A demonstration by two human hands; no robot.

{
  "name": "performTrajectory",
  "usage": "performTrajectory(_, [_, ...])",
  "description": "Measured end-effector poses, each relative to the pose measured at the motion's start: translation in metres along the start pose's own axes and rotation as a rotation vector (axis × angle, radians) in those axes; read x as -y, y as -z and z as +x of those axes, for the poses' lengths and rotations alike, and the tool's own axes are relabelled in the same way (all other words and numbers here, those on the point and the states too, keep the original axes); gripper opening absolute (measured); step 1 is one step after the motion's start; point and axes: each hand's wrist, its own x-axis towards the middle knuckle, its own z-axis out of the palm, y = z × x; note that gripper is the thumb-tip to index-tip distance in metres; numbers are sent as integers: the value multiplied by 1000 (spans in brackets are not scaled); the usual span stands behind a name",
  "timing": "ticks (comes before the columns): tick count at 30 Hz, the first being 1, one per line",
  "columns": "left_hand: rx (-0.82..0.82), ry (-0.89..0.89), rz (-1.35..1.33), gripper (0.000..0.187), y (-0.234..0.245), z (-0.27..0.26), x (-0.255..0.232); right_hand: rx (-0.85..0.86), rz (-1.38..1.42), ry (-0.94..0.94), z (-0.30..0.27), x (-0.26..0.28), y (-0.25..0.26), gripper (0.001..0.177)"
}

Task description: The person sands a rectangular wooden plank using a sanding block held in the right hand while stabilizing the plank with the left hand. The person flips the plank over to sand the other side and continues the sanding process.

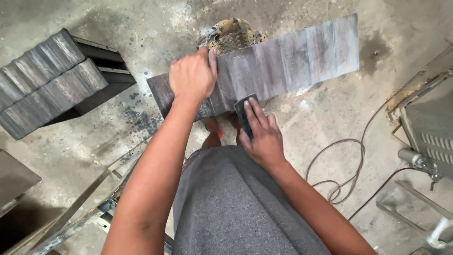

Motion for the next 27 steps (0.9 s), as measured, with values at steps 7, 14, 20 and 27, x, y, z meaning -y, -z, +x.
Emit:
performTrajectory(7, [-18, -23, -27, 60, 0, 0, 4, 80, -107, -81, 0, 4, 13, 71])
performTrajectory(14, [-54, -62, -21, 60, -2, 1, 7, -8, -178, -75, 7, 3, 9, 73])
performTrajectory(20, [-79, -84, -16, 58, -4, 0, 9, 23, -177, -110, 12, 5, 9, 74])
performTrajectory(27, [-54, -61, 7, 59, -5, -1, 7, -2, -203, -111, 13, 7, 8, 74])
